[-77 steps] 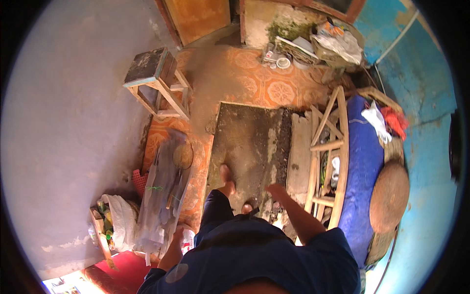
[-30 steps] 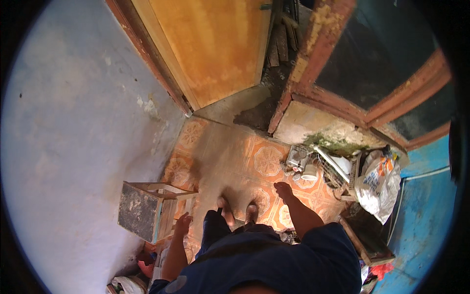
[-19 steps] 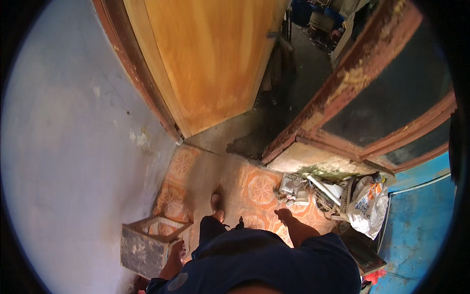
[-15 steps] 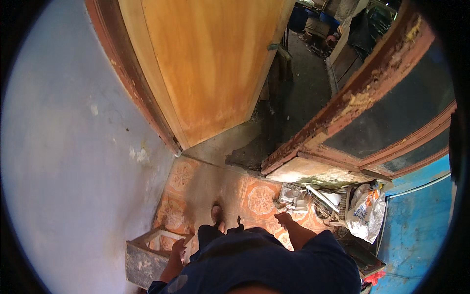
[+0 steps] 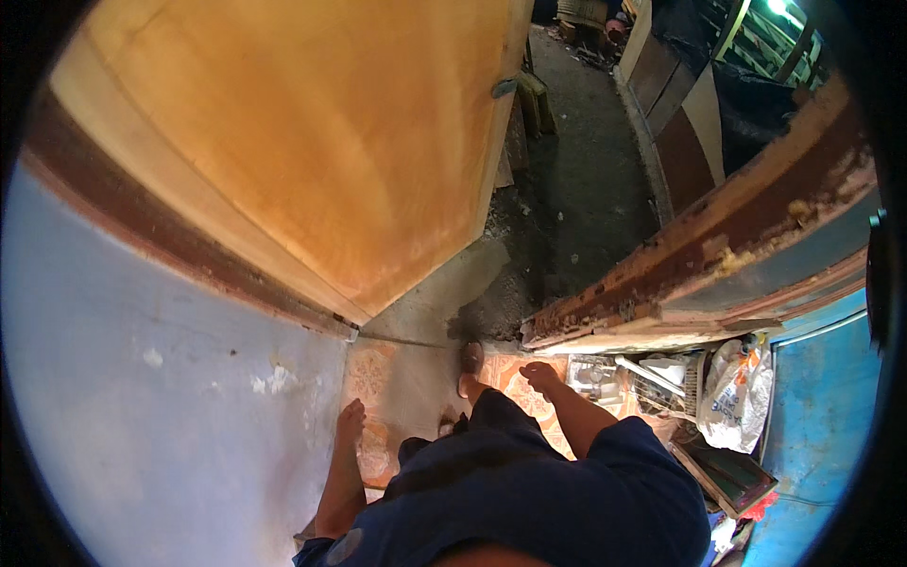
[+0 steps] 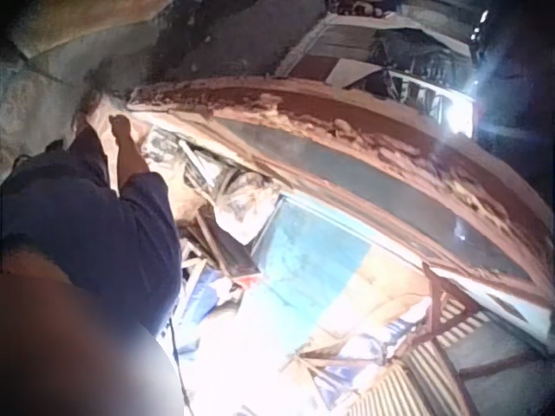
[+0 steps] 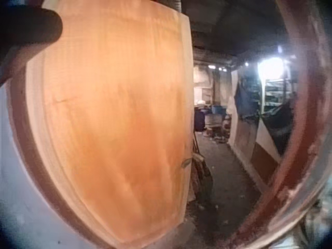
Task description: The person removes wooden frames from a cluttered indoor storage area and carries them outside to a patio with a water tank. They place the frames on the ground and near the tank, then return inside to retrieve more frames and repeat the process.
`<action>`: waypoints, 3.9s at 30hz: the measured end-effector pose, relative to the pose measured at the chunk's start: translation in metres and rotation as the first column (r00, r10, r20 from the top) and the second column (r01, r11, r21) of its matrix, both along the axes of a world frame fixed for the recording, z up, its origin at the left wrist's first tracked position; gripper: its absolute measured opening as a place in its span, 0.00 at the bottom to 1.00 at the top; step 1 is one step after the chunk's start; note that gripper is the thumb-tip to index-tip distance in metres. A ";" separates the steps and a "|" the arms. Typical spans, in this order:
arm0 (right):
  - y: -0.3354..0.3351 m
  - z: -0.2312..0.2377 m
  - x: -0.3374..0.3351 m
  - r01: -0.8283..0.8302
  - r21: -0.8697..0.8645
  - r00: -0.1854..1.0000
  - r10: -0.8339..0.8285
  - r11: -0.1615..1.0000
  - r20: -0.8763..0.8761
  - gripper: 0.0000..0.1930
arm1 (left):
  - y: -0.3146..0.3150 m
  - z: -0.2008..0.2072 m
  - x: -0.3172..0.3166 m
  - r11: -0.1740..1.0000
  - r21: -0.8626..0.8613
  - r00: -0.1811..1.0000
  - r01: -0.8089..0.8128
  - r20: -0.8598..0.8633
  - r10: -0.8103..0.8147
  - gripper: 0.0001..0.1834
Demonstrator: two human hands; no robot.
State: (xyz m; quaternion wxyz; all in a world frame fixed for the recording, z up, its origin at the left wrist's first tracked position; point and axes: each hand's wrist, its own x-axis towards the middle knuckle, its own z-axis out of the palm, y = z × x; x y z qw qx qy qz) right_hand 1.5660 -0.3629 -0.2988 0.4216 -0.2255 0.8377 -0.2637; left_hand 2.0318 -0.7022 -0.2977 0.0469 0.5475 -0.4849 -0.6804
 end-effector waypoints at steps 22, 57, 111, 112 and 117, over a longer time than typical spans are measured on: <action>-0.076 -0.035 -0.114 0.701 -0.047 0.713 -0.700 0.712 0.035 0.34 | -0.219 0.240 -0.527 0.845 -0.366 0.873 0.389 -0.145 -0.465 0.35; -0.089 -0.055 -0.510 0.940 0.309 -0.221 -0.951 -0.147 0.217 0.28 | -0.198 0.181 -0.909 0.575 -0.124 0.579 0.809 0.001 -0.815 0.37; -0.189 0.032 -1.606 0.292 0.516 0.906 -0.406 0.805 0.121 0.20 | -0.316 0.127 -1.634 0.995 0.097 0.891 -0.014 0.453 -0.032 0.20; -0.193 0.023 -1.635 0.291 0.563 0.915 -0.396 0.774 0.071 0.21 | -0.308 0.134 -1.645 0.997 0.050 0.835 0.061 0.545 -0.078 0.20; -0.235 0.035 -1.781 0.508 0.160 0.813 -0.532 0.847 0.236 0.20 | -0.294 0.158 -1.714 0.997 0.049 0.804 0.057 0.590 -0.075 0.26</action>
